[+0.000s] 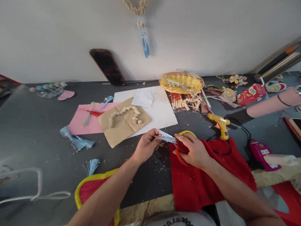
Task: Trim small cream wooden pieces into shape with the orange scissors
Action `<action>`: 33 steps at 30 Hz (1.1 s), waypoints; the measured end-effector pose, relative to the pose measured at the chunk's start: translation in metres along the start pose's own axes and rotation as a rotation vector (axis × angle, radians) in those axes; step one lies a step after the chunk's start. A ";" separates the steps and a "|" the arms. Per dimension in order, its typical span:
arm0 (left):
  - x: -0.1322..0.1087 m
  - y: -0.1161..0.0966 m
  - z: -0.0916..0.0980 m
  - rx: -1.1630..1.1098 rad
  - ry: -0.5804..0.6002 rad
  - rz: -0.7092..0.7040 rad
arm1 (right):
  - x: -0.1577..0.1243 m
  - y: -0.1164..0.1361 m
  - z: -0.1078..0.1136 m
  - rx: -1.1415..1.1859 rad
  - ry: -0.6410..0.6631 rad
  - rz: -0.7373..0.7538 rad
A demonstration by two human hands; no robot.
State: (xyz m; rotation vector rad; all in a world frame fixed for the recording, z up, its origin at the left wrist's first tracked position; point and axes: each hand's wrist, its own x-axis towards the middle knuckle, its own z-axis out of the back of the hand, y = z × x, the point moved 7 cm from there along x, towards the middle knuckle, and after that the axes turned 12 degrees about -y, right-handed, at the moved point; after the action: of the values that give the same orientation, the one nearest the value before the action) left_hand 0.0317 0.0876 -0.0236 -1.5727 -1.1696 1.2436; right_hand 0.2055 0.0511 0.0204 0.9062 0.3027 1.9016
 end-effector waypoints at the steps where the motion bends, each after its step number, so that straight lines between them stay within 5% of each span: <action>1: 0.000 -0.001 -0.001 0.005 0.007 -0.004 | 0.000 0.000 0.000 0.004 0.004 -0.002; 33: -0.002 0.002 -0.006 -0.084 0.095 0.064 | -0.001 0.006 0.000 -0.096 -0.026 0.071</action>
State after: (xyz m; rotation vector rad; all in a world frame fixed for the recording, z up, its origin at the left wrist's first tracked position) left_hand 0.0373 0.0851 -0.0239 -1.7238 -1.1315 1.1606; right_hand 0.2019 0.0475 0.0231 0.8870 0.1640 1.9508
